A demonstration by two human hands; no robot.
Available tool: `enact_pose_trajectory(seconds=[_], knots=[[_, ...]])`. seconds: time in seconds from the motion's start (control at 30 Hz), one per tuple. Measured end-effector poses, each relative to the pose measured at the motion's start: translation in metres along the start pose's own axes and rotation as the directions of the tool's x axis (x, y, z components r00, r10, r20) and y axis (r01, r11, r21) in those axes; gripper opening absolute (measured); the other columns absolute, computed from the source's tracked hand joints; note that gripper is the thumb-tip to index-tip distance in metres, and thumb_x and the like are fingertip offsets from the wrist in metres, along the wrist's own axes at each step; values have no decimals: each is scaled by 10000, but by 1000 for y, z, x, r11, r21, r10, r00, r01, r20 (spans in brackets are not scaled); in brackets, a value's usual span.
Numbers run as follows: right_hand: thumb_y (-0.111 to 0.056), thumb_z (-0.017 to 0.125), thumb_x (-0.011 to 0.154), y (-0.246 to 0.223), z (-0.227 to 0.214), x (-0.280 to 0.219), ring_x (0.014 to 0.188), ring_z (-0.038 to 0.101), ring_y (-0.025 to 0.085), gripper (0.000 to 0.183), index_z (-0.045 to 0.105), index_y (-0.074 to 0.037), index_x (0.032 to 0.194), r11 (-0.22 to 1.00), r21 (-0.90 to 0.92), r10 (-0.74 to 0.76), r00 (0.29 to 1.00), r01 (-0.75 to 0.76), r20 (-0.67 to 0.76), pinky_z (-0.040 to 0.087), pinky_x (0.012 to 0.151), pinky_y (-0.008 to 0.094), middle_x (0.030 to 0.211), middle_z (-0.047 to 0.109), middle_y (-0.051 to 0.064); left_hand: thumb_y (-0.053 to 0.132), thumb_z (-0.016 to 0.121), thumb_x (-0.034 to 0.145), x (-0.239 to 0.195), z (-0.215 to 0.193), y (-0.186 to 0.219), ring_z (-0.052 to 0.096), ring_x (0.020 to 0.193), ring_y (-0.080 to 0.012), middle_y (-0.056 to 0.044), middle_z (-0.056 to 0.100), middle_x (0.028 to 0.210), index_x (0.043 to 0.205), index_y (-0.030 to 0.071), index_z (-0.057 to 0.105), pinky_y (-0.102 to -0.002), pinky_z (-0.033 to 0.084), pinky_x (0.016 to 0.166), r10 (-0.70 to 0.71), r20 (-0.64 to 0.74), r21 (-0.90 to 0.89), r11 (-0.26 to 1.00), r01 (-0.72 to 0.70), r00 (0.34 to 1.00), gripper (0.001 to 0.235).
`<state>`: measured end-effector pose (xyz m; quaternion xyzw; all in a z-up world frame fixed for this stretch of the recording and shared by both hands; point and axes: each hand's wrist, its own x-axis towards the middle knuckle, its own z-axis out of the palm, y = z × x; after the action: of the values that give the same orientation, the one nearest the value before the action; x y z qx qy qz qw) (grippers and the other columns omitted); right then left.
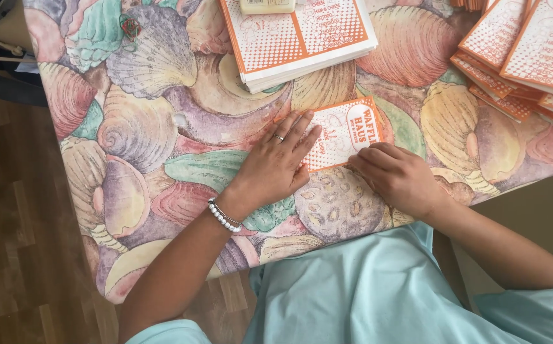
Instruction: Folding flat paper sheets into bags and stacking them on a table.
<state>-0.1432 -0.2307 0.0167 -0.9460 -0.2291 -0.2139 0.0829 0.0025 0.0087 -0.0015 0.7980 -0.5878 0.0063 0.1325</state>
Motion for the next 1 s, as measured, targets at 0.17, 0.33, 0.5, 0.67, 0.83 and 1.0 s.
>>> enact_pose_trajectory(seconds=[0.17,0.33,0.5,0.67,0.83,1.0], knots=[[-53,646,979,0,-1,-3,950,714,268,111,756,-37,987,999,-45,-23,1000,23,-15,574,815,349,939,692,105,314,456,925,-2,-1,0,238,1532,-401,-254,268,1638,1573,56,368,-489,230,1234,-18,-2,-9,1000,18,1000,703],[-59,636,991,2,4,-6,935,716,278,121,747,-18,968,997,-51,-55,998,53,-44,577,795,356,931,694,112,312,432,942,-3,-6,1,222,1537,-406,-267,255,1642,1579,33,350,-492,218,1239,-15,21,-16,1000,15,1000,700],[-61,629,984,3,-1,-6,947,716,264,128,751,-24,991,999,-33,-39,999,38,-18,576,806,352,942,697,102,329,424,948,-2,-6,2,232,1526,-400,-249,245,1649,1591,51,332,-494,212,1237,-23,43,35,999,22,999,706],[-63,600,976,4,-12,17,889,724,224,197,775,-41,1064,993,59,90,988,-98,125,584,817,313,901,729,84,345,453,919,3,-9,2,343,1455,-409,-239,318,1611,1569,56,371,-510,265,1213,-37,43,59,998,34,998,717],[-9,532,987,7,-23,79,575,692,189,372,696,3,1320,976,100,164,955,-193,248,549,562,259,648,707,98,397,478,865,8,-12,4,423,1368,-386,-204,412,1554,1531,84,436,-502,326,1162,-46,26,111,993,43,999,738],[-115,547,950,32,18,69,432,628,189,456,673,-114,1389,963,-150,264,907,-225,328,503,439,278,545,668,40,372,435,911,0,-13,6,349,1427,-409,-211,356,1601,1566,90,387,-512,267,1197,-74,45,78,995,70,996,715]])
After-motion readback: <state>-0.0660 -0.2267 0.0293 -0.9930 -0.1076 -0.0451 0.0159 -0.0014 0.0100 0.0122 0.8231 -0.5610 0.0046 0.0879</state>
